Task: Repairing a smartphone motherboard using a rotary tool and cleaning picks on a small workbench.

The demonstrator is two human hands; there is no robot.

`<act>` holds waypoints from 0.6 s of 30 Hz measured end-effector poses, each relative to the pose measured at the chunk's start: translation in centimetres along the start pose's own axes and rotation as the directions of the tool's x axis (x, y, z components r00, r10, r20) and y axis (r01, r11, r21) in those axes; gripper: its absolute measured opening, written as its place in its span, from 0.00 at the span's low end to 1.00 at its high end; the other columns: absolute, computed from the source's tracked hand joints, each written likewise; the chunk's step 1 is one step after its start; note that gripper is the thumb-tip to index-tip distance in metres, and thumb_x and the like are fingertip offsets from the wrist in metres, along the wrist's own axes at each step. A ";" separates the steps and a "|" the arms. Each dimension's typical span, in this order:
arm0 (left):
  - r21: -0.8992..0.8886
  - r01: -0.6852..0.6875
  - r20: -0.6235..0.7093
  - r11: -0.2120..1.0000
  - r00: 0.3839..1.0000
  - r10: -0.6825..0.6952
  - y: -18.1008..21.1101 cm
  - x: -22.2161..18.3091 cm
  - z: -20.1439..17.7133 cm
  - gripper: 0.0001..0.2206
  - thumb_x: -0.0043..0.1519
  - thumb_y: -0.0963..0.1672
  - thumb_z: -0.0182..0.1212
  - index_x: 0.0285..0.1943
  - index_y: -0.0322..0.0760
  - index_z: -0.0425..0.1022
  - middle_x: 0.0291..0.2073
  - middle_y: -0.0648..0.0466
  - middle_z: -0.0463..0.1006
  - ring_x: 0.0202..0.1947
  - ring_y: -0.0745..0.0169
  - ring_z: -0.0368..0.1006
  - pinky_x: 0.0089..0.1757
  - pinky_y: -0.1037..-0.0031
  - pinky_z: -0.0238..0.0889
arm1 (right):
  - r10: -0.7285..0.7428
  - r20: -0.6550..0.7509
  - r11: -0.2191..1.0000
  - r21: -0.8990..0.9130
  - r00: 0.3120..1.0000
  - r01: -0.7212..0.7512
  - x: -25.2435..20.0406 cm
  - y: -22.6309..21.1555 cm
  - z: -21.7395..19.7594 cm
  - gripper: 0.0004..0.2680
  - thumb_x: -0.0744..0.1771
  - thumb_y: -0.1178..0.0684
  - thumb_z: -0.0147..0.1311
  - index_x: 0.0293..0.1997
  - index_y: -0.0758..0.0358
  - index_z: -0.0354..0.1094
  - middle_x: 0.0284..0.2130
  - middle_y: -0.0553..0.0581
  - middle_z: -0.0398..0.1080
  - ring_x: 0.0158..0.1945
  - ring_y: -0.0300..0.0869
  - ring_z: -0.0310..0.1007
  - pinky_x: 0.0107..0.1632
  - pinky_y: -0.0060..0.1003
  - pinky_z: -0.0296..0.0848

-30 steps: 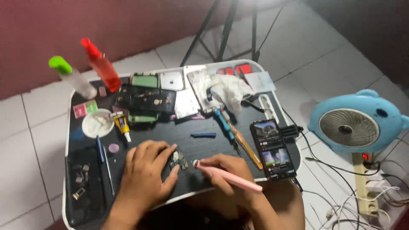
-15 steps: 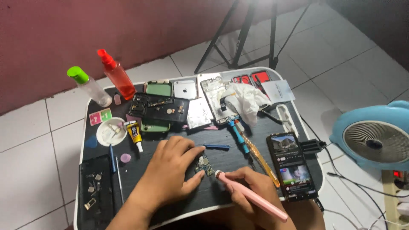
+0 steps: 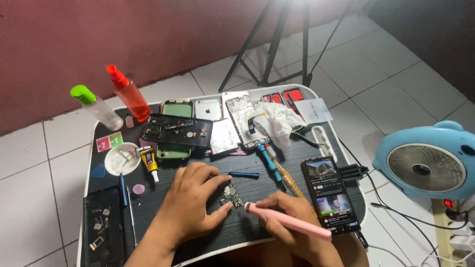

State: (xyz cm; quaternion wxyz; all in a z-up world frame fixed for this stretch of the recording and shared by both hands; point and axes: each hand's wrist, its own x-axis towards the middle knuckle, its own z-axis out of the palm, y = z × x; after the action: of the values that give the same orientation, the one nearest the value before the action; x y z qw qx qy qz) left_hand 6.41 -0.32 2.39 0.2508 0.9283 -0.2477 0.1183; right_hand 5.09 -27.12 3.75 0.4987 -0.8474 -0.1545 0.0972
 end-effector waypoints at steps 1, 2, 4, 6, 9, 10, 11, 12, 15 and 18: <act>-0.003 0.005 0.003 1.000 1.000 -0.005 0.0 0.0 0.0 0.24 0.53 0.55 0.67 0.56 0.45 0.79 0.46 0.55 0.74 0.51 0.51 0.66 0.48 0.59 0.56 | 0.005 0.005 1.000 0.001 1.000 -0.005 0.1 -0.3 0.1 0.13 0.60 0.42 0.54 0.39 0.55 0.81 0.31 0.48 0.85 0.31 0.37 0.81 0.33 0.33 0.73; -0.003 0.008 0.007 1.000 1.000 -0.008 0.1 -0.1 -0.1 0.24 0.53 0.54 0.67 0.56 0.45 0.79 0.46 0.55 0.74 0.52 0.51 0.66 0.49 0.59 0.56 | 0.027 -0.027 1.000 -0.014 0.999 -0.027 0.2 -0.6 0.3 0.13 0.60 0.41 0.54 0.37 0.54 0.82 0.27 0.46 0.84 0.28 0.36 0.80 0.31 0.33 0.73; -0.006 0.016 0.008 1.000 1.000 -0.016 0.1 -0.1 -0.1 0.24 0.53 0.54 0.68 0.56 0.44 0.79 0.46 0.55 0.74 0.52 0.52 0.66 0.49 0.58 0.56 | 0.049 -0.054 0.998 -0.032 0.997 -0.050 0.1 -0.7 0.6 0.13 0.60 0.40 0.53 0.34 0.54 0.82 0.23 0.44 0.84 0.26 0.35 0.80 0.29 0.33 0.72; -0.009 0.018 0.006 1.000 1.000 -0.018 0.0 -0.3 0.1 0.25 0.53 0.55 0.67 0.56 0.45 0.79 0.47 0.55 0.74 0.53 0.51 0.65 0.50 0.58 0.55 | -0.080 -0.129 0.996 0.040 0.988 0.086 -0.1 -0.4 1.0 0.11 0.63 0.44 0.57 0.36 0.58 0.80 0.27 0.50 0.84 0.26 0.35 0.81 0.28 0.29 0.74; -0.026 0.019 -0.004 0.999 1.000 -0.019 0.0 -0.2 -0.1 0.24 0.53 0.55 0.66 0.55 0.46 0.79 0.47 0.54 0.74 0.54 0.51 0.66 0.52 0.57 0.55 | -0.175 -0.166 0.985 -0.016 0.971 0.175 0.0 -1.5 1.2 0.09 0.64 0.48 0.57 0.38 0.59 0.79 0.33 0.50 0.85 0.30 0.33 0.83 0.33 0.27 0.77; -0.028 0.024 -0.005 0.999 1.000 -0.024 0.0 -0.2 -0.1 0.24 0.53 0.55 0.66 0.55 0.46 0.79 0.47 0.54 0.74 0.54 0.51 0.66 0.52 0.57 0.55 | -0.173 -0.160 0.985 -0.017 0.972 0.173 0.0 -1.1 1.2 0.09 0.64 0.48 0.57 0.38 0.59 0.79 0.33 0.50 0.85 0.30 0.33 0.83 0.33 0.27 0.77; -0.029 0.026 0.006 0.999 1.000 -0.026 0.0 -0.3 -0.1 0.24 0.53 0.55 0.66 0.56 0.47 0.79 0.47 0.54 0.74 0.54 0.50 0.65 0.52 0.56 0.55 | -0.167 -0.136 0.986 -0.049 0.977 0.162 -0.1 -0.8 1.1 0.09 0.63 0.47 0.57 0.38 0.57 0.79 0.32 0.48 0.85 0.30 0.33 0.83 0.33 0.27 0.77; -0.028 0.024 0.017 0.999 1.000 -0.024 0.0 -0.2 -0.2 0.24 0.53 0.55 0.65 0.56 0.48 0.79 0.47 0.53 0.74 0.54 0.50 0.64 0.53 0.56 0.54 | -0.161 -0.115 0.985 -0.080 0.980 0.153 0.0 -0.5 1.1 0.09 0.63 0.46 0.57 0.38 0.56 0.79 0.31 0.47 0.85 0.29 0.34 0.83 0.32 0.28 0.76; -0.034 0.022 0.036 0.999 0.999 -0.021 0.1 -0.2 -0.4 0.24 0.53 0.56 0.65 0.57 0.49 0.80 0.47 0.54 0.73 0.54 0.51 0.64 0.54 0.54 0.54 | -0.114 -0.124 0.992 -0.076 0.986 0.105 -0.1 -0.2 1.3 0.11 0.64 0.43 0.57 0.36 0.57 0.80 0.27 0.48 0.83 0.26 0.34 0.79 0.29 0.30 0.72; -0.036 0.023 0.028 0.999 0.999 -0.022 0.2 -0.2 -0.3 0.23 0.53 0.55 0.66 0.56 0.50 0.80 0.48 0.53 0.73 0.55 0.50 0.64 0.53 0.54 0.54 | -0.108 -0.120 0.992 -0.078 0.987 0.099 -0.2 -0.2 1.1 0.12 0.64 0.41 0.56 0.39 0.56 0.79 0.30 0.48 0.84 0.30 0.35 0.83 0.33 0.29 0.76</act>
State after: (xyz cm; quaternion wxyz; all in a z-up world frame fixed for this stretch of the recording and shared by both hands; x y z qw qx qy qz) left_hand 6.07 -0.19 2.68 0.2657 0.9279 -0.2427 0.0981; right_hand 4.53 -26.16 3.38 0.4810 -0.8599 -0.1704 0.0128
